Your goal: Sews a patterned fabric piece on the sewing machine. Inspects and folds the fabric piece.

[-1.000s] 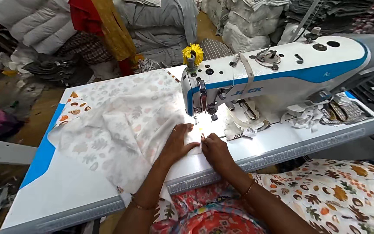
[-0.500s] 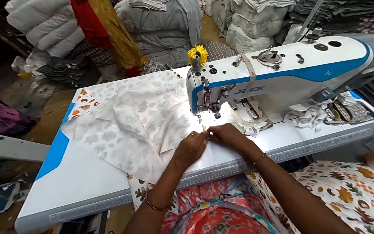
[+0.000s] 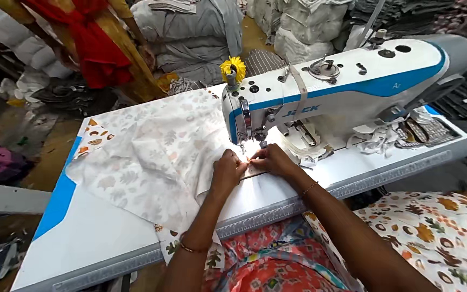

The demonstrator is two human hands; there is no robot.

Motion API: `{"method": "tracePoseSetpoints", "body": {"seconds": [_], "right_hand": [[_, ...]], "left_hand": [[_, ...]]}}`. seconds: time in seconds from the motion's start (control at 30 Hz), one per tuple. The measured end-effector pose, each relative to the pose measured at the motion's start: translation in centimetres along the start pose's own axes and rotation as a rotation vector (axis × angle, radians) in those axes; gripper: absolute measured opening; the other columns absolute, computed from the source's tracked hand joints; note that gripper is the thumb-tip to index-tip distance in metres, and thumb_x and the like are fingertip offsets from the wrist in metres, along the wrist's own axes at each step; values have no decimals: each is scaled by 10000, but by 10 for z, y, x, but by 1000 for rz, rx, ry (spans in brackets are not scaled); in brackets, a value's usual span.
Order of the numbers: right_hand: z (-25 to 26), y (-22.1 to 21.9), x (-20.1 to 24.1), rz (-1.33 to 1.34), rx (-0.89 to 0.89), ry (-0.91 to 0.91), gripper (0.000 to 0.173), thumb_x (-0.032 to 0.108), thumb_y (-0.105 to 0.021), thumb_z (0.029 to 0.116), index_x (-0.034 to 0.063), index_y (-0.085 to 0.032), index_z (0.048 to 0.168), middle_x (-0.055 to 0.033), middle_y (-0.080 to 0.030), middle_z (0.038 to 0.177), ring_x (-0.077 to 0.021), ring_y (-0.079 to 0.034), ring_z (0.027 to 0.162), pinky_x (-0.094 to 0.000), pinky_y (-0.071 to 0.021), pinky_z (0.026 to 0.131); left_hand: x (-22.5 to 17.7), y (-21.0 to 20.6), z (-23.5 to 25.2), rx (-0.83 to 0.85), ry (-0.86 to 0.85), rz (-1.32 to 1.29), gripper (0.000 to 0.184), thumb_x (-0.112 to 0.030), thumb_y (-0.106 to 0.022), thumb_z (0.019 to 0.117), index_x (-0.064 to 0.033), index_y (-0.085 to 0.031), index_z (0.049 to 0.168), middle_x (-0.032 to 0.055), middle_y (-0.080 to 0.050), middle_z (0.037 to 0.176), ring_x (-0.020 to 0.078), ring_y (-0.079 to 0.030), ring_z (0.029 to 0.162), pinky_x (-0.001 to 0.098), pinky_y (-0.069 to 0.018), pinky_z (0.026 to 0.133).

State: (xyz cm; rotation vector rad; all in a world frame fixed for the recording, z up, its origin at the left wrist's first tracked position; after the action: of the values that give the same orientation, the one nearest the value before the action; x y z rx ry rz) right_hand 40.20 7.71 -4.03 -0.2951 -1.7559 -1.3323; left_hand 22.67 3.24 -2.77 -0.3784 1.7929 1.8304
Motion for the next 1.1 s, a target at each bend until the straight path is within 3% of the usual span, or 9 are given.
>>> {"method": "tracePoseSetpoints", "body": {"seconds": [0.07, 0.13, 0.2, 0.33, 0.5, 0.63, 0.7, 0.83, 1.1], "right_hand": [[-6, 0, 5, 47, -78, -24, 143, 171, -714, 939, 52, -793, 936, -78, -685, 684, -202, -633, 626, -461, -518, 670], [-18, -4, 17, -49, -174, 37, 111, 132, -715, 944, 43, -781, 939, -104, -668, 671, -257, -637, 618, -505, -517, 637], [-19, -16, 14, -205, -251, 138, 104, 128, -696, 919, 48, -762, 914, -101, -673, 682, -277, -669, 630, -520, -536, 611], [-17, -30, 10, -399, -382, 246, 140, 105, -669, 897, 43, -757, 986, -137, -713, 900, -309, -715, 842, -475, -575, 668], [-16, -28, 12, -473, -318, 162, 272, 126, -618, 955, 48, -747, 1182, -187, -693, 1135, -372, -663, 1042, -530, -524, 775], [-14, -30, 12, -492, -284, 159, 329, 144, -555, 978, 22, -716, 1239, -216, -690, 1162, -396, -658, 1063, -552, -512, 791], [-11, -31, 8, -498, -280, 161, 334, 186, -541, 985, 37, -725, 1221, -207, -707, 1151, -388, -674, 1055, -540, -525, 796], [-7, -30, 5, -468, -290, 154, 290, 144, -561, 982, 48, -745, 1184, -195, -713, 1109, -376, -679, 1033, -531, -528, 798], [-4, -33, -1, -511, -295, 142, 327, 160, -555, 992, 78, -727, 1257, -202, -705, 1139, -382, -671, 1055, -531, -529, 802]], "left_hand": [[-3, 13, 8, 93, 43, -33, 244, -171, -765, 926, 50, -694, 853, 233, -660, 1006, 387, -656, 898, 580, -532, 795], [-6, 11, 9, 63, 19, 14, 145, -132, -774, 910, 5, -727, 904, 195, -682, 984, 364, -673, 882, 578, -539, 795], [-8, -1, 3, -17, -48, 137, 79, -60, -733, 911, 9, -759, 939, 199, -717, 984, 393, -690, 923, 622, -508, 872], [1, -24, -9, -199, -195, 263, 134, 64, -670, 902, 45, -759, 1000, 233, -696, 984, 437, -684, 933, 612, -537, 823], [0, -18, 2, -203, -136, 328, 250, 67, -689, 860, -18, -776, 1078, 198, -704, 1033, 419, -661, 964, 628, -476, 821], [-30, -22, -5, -28, 119, 118, 264, 13, -633, 947, 117, -670, 1187, 318, -633, 1153, 465, -631, 1106, 571, -524, 958], [-45, -26, -7, 14, 202, 81, 332, -13, -645, 948, 110, -632, 1256, 317, -615, 1191, 449, -646, 1086, 543, -546, 930], [-54, -28, -8, 9, 226, 23, 326, 4, -667, 927, 126, -625, 1226, 313, -605, 1186, 444, -658, 1048, 534, -567, 888], [-56, -27, -6, 33, 237, 51, 332, 9, -681, 918, 133, -618, 1219, 323, -589, 1207, 455, -647, 1069, 538, -563, 892]]}}
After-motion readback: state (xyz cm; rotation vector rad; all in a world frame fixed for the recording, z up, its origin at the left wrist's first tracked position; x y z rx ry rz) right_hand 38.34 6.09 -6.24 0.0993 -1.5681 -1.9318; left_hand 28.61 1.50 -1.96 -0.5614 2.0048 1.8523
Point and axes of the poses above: each hand's wrist, its own z-axis towards the middle knuckle, its own y-axis out of the back of the hand, x = y × z, the point moved 2 cm from there along z, towards the middle knuckle
